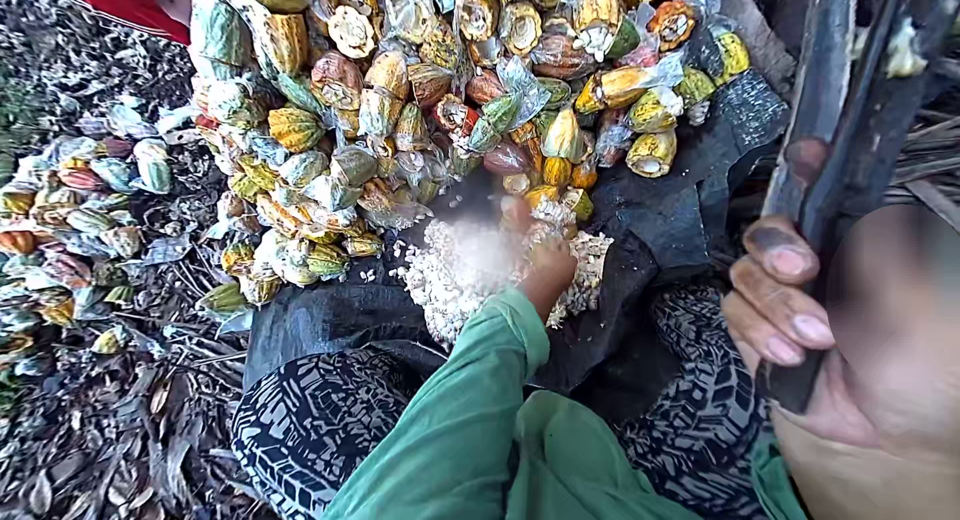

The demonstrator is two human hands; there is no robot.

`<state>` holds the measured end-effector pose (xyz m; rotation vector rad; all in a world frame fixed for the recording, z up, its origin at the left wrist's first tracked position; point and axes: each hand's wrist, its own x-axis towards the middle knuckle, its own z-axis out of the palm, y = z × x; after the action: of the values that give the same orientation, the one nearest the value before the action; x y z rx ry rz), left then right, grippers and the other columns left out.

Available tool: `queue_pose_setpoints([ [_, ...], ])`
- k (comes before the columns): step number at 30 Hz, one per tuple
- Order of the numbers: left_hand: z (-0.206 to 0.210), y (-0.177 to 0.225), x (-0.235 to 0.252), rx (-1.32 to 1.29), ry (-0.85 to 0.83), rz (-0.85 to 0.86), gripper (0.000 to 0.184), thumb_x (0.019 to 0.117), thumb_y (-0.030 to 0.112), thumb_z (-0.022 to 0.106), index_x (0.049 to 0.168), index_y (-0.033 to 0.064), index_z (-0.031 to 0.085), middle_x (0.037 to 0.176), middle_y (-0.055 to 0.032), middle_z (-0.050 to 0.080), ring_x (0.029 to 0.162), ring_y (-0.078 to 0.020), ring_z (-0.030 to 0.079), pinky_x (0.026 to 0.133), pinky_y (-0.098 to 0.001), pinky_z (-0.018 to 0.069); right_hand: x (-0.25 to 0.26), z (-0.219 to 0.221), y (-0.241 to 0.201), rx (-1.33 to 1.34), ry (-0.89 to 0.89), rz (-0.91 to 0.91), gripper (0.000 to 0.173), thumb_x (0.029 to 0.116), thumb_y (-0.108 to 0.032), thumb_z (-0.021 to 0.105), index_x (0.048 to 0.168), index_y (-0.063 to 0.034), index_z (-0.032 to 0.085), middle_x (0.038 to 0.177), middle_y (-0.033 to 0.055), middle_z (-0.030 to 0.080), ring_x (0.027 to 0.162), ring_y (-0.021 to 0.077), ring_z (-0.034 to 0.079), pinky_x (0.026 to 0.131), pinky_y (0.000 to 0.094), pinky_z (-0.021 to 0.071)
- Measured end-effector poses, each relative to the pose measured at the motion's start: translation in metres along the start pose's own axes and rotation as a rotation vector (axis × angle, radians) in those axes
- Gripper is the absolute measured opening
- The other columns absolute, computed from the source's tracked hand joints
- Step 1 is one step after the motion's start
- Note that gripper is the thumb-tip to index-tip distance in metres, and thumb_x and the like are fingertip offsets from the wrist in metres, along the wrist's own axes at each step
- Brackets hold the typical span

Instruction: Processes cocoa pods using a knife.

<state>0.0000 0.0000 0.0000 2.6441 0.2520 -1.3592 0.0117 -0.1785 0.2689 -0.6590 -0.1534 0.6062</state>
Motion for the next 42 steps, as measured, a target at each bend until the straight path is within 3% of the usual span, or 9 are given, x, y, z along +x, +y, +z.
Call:
queue_pose_setpoints([
  [4, 0.022, -0.015, 0.041, 0.023, 0.054, -0.003, 0.055, 0.0938, 0.01, 0.069, 0.146, 0.0193, 0.055, 0.163, -0.0203, 0.031, 0.149, -0.0585, 0.016, 0.098, -0.0895, 0.0255, 0.0, -0.008, 0.004, -0.075, -0.081, 0.057, 0.045, 0.1071, -0.03, 0.051, 0.148, -0.0132, 0.043, 0.094, 0.0072, 0.065, 0.059, 0.0103, 0.063, 0.049, 0.0204, 0.0559],
  [10, 0.047, -0.052, 0.021, -0.069, 0.019, -0.234, 0.07, 0.0706, 0.027, 0.089, 0.134, 0.0137, 0.063, 0.141, -0.0308, 0.05, 0.12, -0.0583, 0.05, 0.076, -0.0729, 0.051, 0.006, -0.001, 0.019, -0.125, -0.038, 0.114, 0.037, 0.1076, -0.024, 0.05, 0.142, -0.0095, 0.047, 0.092, 0.0096, 0.065, 0.059, 0.0114, 0.063, 0.049, 0.0209, 0.0563],
  [18, 0.079, -0.094, -0.09, -0.38, 0.029, -0.048, 0.082, 0.0787, 0.039, 0.085, 0.149, 0.0164, 0.048, 0.148, -0.0322, 0.043, 0.126, -0.0548, 0.051, 0.095, -0.0719, 0.0465, 0.021, 0.038, 0.052, -0.245, -0.013, 0.149, 0.034, 0.1096, -0.013, 0.026, 0.137, -0.0108, 0.046, 0.082, 0.005, 0.063, 0.052, 0.0078, 0.058, 0.047, 0.0193, 0.0539],
  [24, 0.047, -0.157, -0.198, -1.247, 0.542, 0.054, 0.071, 0.0884, 0.024, 0.075, 0.145, -0.0045, 0.043, 0.127, -0.0238, 0.063, 0.116, -0.0298, 0.064, 0.103, -0.0477, 0.0519, 0.031, 0.07, 0.096, -0.327, -0.047, 0.217, 0.036, 0.1121, -0.016, 0.027, 0.145, -0.0132, 0.041, 0.081, 0.0067, 0.061, 0.051, 0.011, 0.057, 0.046, 0.0235, 0.0535],
  [27, 0.021, -0.181, -0.262, -1.716, 0.796, 0.204, 0.057, 0.0977, 0.03, 0.062, 0.144, 0.0042, 0.04, 0.109, -0.0129, 0.067, 0.093, -0.0194, 0.068, 0.082, -0.0397, 0.0587, 0.033, 0.078, 0.12, -0.379, -0.149, 0.269, 0.04, 0.1118, -0.014, 0.029, 0.151, -0.0146, 0.037, 0.08, 0.0079, 0.061, 0.052, 0.013, 0.058, 0.047, 0.0256, 0.0546],
  [30, -0.007, -0.204, -0.308, -1.973, 1.143, 0.445, 0.049, 0.0882, 0.056, 0.065, 0.114, 0.0141, 0.062, 0.091, -0.0034, 0.071, 0.079, -0.0142, 0.069, 0.068, -0.0351, 0.0609, 0.036, 0.08, 0.139, -0.557, -0.405, 0.303, 0.048, 0.1099, -0.014, 0.031, 0.158, -0.0174, 0.027, 0.083, 0.0081, 0.062, 0.055, 0.016, 0.061, 0.051, 0.0298, 0.0575],
  [32, -0.02, -0.215, -0.333, -2.075, 1.365, 0.486, 0.04, 0.1014, 0.05, 0.043, 0.106, 0.0139, 0.061, 0.085, -0.0043, 0.07, 0.074, -0.0161, 0.069, 0.063, -0.037, 0.0599, 0.033, 0.083, 0.148, -0.746, -0.587, 0.293, 0.057, 0.1089, -0.016, 0.035, 0.163, -0.0198, 0.018, 0.083, 0.0056, 0.063, 0.055, 0.0146, 0.061, 0.051, 0.0299, 0.0577],
  [34, -0.03, -0.224, -0.352, -2.193, 1.46, 0.441, 0.044, 0.1037, 0.048, 0.03, 0.104, 0.0152, 0.059, 0.081, -0.0038, 0.067, 0.071, -0.0162, 0.066, 0.061, -0.0376, 0.0578, 0.025, 0.084, 0.153, -0.921, -0.757, 0.221, 0.062, 0.1077, -0.018, 0.037, 0.165, -0.0171, 0.013, 0.083, 0.0027, 0.063, 0.054, 0.0117, 0.059, 0.051, 0.0289, 0.0566],
  [42, -0.028, -0.258, -0.368, -2.329, 1.594, 0.322, 0.035, 0.1023, 0.043, 0.036, 0.106, 0.0154, 0.058, 0.09, -0.0051, 0.066, 0.081, -0.0184, 0.066, 0.07, -0.0437, 0.0562, 0.007, 0.067, 0.147, -1.338, -1.066, -0.256, 0.053, 0.109, -0.02, 0.034, 0.162, -0.0123, 0.032, 0.088, 0.0135, 0.068, 0.058, 0.0204, 0.059, 0.06, 0.0405, 0.0555],
])
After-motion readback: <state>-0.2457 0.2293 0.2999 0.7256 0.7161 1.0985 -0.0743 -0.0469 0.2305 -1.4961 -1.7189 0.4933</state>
